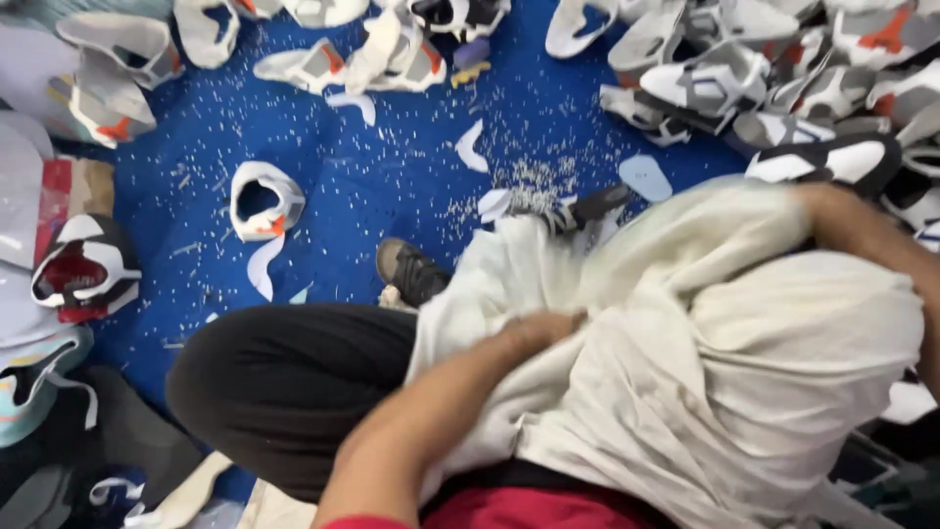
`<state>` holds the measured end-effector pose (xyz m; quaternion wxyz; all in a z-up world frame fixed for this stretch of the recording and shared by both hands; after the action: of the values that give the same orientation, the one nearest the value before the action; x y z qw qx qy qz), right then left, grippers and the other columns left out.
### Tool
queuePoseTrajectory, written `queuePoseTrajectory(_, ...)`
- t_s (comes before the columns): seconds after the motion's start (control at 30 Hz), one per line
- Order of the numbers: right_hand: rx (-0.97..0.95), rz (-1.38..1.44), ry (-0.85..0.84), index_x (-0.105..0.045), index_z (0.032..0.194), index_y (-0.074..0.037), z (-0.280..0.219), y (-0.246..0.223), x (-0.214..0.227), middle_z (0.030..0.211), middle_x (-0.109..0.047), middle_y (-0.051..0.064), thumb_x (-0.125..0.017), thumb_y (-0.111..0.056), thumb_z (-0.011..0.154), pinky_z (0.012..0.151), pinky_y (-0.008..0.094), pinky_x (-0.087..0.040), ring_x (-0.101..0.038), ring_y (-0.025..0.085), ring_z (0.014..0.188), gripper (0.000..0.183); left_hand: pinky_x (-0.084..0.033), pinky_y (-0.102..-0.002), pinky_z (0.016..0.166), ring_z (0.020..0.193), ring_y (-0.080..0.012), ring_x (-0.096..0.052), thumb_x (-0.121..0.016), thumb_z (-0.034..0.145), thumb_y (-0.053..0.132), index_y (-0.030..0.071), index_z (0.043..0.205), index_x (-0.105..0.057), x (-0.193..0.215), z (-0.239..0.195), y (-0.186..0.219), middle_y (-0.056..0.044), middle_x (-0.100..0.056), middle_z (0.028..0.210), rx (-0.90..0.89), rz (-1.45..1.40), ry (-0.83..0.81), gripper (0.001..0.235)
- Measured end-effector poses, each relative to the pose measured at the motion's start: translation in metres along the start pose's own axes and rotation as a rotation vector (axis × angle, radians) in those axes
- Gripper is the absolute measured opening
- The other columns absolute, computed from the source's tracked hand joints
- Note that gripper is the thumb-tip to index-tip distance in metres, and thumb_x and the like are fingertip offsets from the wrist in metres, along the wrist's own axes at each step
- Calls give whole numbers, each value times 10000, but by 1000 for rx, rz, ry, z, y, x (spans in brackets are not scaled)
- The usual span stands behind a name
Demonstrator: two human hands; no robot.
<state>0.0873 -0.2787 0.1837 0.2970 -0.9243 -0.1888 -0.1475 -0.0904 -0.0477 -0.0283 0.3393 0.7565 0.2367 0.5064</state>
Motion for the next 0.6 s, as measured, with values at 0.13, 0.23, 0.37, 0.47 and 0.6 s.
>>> queuePoseTrajectory(0.13,-37,-73,-24,-735,1267,-59,-6,-16,10,1213,-753,101,-776,-235,823,959,321,-575,-740,202,1099,480,-537,-518,872,1067,-402,-688,-436,983,414,249,1478,-545,-68,-5,-3,-214,-720,1158,-16,357,-22,533)
queuePoseTrajectory(0.23,-8,-62,-6,-705,1320,-109,-14,-28,6,1263,-747,62,-752,-252,827,995,308,-531,-682,167,1148,516,-568,-488,791,941,-383,-725,-592,879,387,133,999,-759,-110,-11,-8,-172,-753,992,-142,105,167,327)
queuePoseTrajectory(0.37,-69,-4,14,-717,1326,-148,-24,-48,-5,1271,-772,53,-715,-236,851,988,312,-530,-682,163,1139,482,-558,-505,784,926,-386,-714,-598,878,334,124,932,-733,-116,-53,18,-166,-747,934,-249,218,174,255)
queuePoseTrajectory(0.47,-10,57,11,-689,1362,-183,-29,-51,-5,1306,-739,23,-681,-196,842,987,294,-521,-672,140,1145,521,-546,-517,825,927,-394,-712,-619,940,327,106,951,-731,-148,-49,2,-186,-741,960,-84,106,130,248)
queuePoseTrajectory(0.6,36,10,-57,-749,1258,-115,-19,-25,5,1187,-783,25,-665,-218,887,916,273,-542,-679,116,1017,393,-521,-532,831,929,-362,-706,-672,721,210,18,1177,-668,-170,-44,-11,-185,-729,1028,-141,547,315,495)
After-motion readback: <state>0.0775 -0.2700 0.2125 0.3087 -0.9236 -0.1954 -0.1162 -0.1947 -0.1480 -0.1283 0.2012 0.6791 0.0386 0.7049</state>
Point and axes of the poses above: each hand's wrist, its own z-axis towards the middle knuckle, its own x-axis out of the back of the hand, y = z × x, the point moved 2 cm from there along z, towards the middle knuckle
